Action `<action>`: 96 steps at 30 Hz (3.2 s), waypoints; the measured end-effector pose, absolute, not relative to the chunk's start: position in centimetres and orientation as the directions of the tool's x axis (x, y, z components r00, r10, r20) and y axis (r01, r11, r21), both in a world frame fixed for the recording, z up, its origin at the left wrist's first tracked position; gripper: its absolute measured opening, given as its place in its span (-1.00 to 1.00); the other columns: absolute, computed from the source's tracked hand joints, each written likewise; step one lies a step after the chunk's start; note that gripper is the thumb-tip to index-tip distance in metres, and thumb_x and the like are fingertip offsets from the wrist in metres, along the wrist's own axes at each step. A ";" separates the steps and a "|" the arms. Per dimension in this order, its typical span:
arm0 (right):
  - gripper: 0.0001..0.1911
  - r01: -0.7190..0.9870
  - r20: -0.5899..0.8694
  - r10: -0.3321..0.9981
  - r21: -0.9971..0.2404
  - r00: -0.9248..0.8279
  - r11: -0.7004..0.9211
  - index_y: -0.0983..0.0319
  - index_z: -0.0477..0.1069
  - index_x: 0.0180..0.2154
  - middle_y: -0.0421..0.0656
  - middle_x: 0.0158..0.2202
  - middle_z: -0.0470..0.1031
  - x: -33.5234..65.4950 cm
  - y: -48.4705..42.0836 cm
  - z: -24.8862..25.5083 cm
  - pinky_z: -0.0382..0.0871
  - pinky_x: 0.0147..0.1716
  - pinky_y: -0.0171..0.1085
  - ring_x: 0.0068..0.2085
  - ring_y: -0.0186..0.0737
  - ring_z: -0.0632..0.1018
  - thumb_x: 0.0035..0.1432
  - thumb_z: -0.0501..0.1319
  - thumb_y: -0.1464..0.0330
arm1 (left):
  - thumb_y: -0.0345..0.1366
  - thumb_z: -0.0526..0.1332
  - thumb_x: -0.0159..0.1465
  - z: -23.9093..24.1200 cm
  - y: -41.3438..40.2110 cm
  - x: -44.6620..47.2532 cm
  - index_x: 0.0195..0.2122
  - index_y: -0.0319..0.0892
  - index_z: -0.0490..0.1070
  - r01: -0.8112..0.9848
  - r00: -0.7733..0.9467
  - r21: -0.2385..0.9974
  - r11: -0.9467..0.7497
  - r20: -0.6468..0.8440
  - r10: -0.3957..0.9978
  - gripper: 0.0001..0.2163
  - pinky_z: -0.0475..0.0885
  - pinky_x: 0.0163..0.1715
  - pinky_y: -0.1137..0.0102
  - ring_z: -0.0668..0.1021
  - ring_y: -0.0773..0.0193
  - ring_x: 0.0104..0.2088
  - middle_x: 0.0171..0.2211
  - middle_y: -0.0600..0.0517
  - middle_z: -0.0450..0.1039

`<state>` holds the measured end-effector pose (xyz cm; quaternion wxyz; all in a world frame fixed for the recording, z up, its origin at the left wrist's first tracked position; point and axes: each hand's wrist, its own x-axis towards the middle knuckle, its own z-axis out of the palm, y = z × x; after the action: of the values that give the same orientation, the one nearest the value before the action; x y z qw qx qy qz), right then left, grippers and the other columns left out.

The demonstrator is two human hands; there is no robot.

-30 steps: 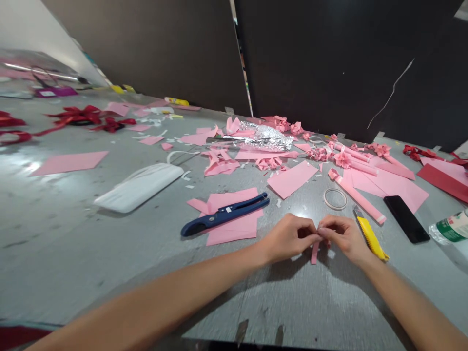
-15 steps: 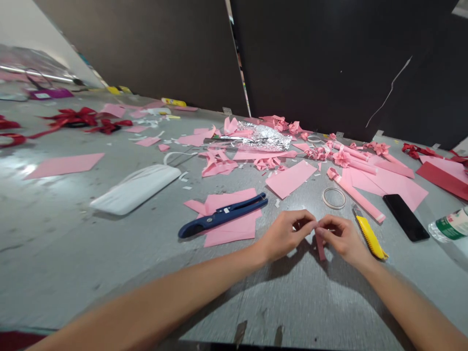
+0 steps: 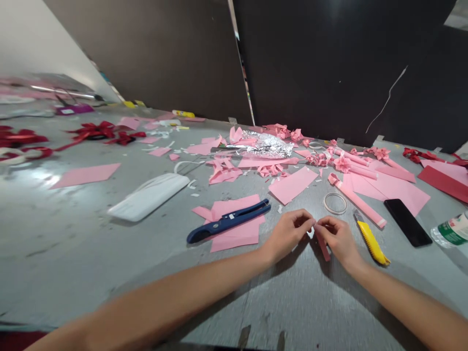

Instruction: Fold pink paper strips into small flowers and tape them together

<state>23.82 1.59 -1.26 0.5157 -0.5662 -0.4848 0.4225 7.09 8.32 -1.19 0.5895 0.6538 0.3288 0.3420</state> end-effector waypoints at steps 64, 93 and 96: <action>-0.77 0.142 0.090 0.965 -0.988 0.245 0.056 0.17 0.69 -0.34 -0.12 -0.39 0.65 23.7 1.0 -1.6 0.48 -0.36 -0.18 -0.39 -0.16 0.57 0.23 0.43 0.15 | -0.37 0.26 0.48 -2.0 9.8 6.5 -0.22 -0.16 0.64 0.106 0.554 0.672 -0.733 0.572 0.604 -0.84 0.54 -0.23 0.36 0.68 0.23 -0.31 -0.30 -0.02 0.70; -0.73 0.108 0.040 0.985 -0.994 0.171 0.021 0.18 0.56 -0.42 -0.19 -0.54 0.52 23.8 1.1 -0.7 0.34 -0.46 -0.23 -0.50 -0.22 0.47 0.16 0.43 0.13 | -0.26 0.21 0.47 -0.7 10.1 6.4 -0.29 -0.15 0.50 0.051 0.683 0.853 -0.520 0.350 0.641 -0.81 0.41 -0.21 0.32 0.54 0.24 -0.31 -0.33 0.04 0.54; -0.74 0.083 0.017 0.988 -0.997 0.156 0.004 0.17 0.55 -0.39 -0.23 -0.57 0.50 23.8 1.0 -0.5 0.31 -0.49 -0.23 -0.57 -0.27 0.44 0.21 0.40 0.14 | -0.26 0.21 0.48 -0.8 10.0 6.3 -0.28 -0.14 0.50 0.075 0.678 0.831 -0.552 0.364 0.639 -0.82 0.40 -0.26 0.33 0.54 0.23 -0.32 -0.33 0.03 0.55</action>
<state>23.84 1.04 -0.45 0.5194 -0.5550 -0.4821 0.4357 6.32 10.03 -0.84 0.4195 0.8142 0.2193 0.3363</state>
